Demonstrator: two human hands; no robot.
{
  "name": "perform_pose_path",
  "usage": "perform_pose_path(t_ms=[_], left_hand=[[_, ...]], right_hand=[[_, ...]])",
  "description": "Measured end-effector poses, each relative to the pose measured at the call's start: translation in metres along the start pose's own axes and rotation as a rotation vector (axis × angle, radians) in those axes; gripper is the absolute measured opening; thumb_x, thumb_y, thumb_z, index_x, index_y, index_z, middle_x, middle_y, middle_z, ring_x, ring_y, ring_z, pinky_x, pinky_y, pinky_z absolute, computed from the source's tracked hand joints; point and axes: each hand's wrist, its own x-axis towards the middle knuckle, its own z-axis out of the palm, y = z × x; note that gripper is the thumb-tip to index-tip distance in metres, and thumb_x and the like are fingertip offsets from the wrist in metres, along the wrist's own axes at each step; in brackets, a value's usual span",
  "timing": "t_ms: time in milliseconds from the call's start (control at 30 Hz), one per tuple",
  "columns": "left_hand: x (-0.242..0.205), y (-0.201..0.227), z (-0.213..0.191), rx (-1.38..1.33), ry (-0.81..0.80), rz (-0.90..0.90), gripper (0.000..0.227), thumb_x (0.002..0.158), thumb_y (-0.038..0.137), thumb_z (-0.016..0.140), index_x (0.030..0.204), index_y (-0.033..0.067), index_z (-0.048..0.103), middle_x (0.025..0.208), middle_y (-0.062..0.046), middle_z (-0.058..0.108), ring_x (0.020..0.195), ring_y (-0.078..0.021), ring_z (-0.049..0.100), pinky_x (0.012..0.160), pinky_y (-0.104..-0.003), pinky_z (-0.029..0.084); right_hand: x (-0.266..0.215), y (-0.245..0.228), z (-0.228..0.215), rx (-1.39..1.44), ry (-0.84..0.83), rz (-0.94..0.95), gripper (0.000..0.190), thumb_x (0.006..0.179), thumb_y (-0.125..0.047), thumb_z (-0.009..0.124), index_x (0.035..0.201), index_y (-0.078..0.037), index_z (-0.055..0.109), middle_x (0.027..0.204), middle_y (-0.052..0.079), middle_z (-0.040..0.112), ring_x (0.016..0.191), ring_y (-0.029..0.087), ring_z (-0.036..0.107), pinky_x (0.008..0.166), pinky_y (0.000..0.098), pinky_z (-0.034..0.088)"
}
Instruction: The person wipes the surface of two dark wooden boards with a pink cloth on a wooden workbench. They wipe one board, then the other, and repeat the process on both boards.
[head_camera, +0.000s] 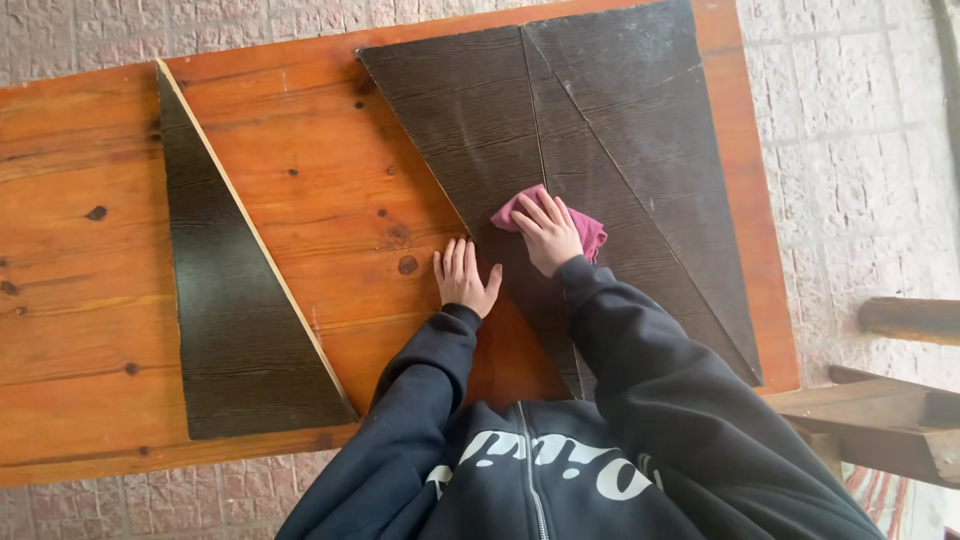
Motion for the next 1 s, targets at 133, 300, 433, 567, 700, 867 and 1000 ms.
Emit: perform_pose_path(t_ms=[133,300,433,567,700,867,1000], left_hand=[[-0.001,-0.002,0.001,-0.005,-0.037,-0.002,0.073,0.094,0.060,0.051,0.144,0.0068,0.049,0.151,-0.014,0.046,0.149,-0.0301,0.035,0.122,-0.057,0.016],[0.001,0.000,0.000,0.008,-0.005,-0.002,0.071,0.092,0.061,0.052,0.138,0.0073,0.054,0.149,-0.012,0.048,0.147,-0.0290,0.037,0.122,-0.055,0.017],[0.002,0.003,-0.006,0.035,0.069,0.019,0.069,0.085,0.057,0.063,0.131,0.0064,0.058,0.143,-0.012,0.054,0.143,-0.0287,0.043,0.121,-0.054,0.020],[0.000,0.000,-0.001,0.013,0.051,0.008,0.070,0.086,0.055,0.064,0.134,0.0052,0.057,0.145,-0.013,0.053,0.145,-0.0299,0.042,0.122,-0.056,0.020],[0.003,0.000,-0.001,-0.003,0.031,0.000,0.069,0.090,0.059,0.059,0.131,0.0042,0.059,0.142,-0.015,0.054,0.145,-0.0313,0.042,0.120,-0.058,0.021],[0.002,0.001,-0.001,0.004,0.035,0.017,0.071,0.093,0.062,0.051,0.135,0.0055,0.057,0.143,-0.015,0.053,0.145,-0.0315,0.041,0.120,-0.058,0.021],[0.005,0.006,-0.010,0.016,0.070,0.037,0.068,0.090,0.057,0.055,0.136,0.0077,0.055,0.145,-0.012,0.050,0.145,-0.0309,0.040,0.120,-0.058,0.021]], right_hand=[[0.014,-0.015,0.016,-0.046,0.025,0.062,0.040,0.082,-0.023,0.072,0.122,-0.028,0.072,0.143,-0.002,0.062,0.138,0.034,0.052,0.113,0.0500,0.041],[0.001,-0.040,0.004,0.043,0.002,-0.039,0.036,0.085,-0.020,0.069,0.120,-0.028,0.072,0.143,-0.001,0.062,0.138,0.033,0.052,0.113,0.0504,0.041],[-0.015,-0.039,-0.012,0.098,-0.012,-0.086,0.039,0.082,-0.017,0.069,0.120,-0.027,0.072,0.142,0.000,0.064,0.138,0.033,0.053,0.115,0.0486,0.039],[-0.013,-0.019,-0.013,0.077,0.025,-0.057,0.040,0.082,-0.015,0.068,0.120,-0.026,0.073,0.142,0.001,0.064,0.136,0.034,0.054,0.113,0.0492,0.041],[0.007,-0.001,0.002,-0.018,0.061,0.038,0.040,0.082,-0.019,0.070,0.121,-0.027,0.073,0.142,0.000,0.064,0.135,0.033,0.055,0.111,0.0491,0.043],[0.026,-0.013,0.025,-0.050,0.036,0.111,0.046,0.076,-0.020,0.078,0.121,-0.028,0.073,0.142,0.000,0.063,0.136,0.036,0.053,0.111,0.0528,0.043],[0.020,-0.040,0.020,0.049,0.002,-0.016,0.038,0.085,-0.023,0.072,0.122,-0.030,0.071,0.145,-0.003,0.061,0.139,0.033,0.051,0.114,0.0508,0.040]])
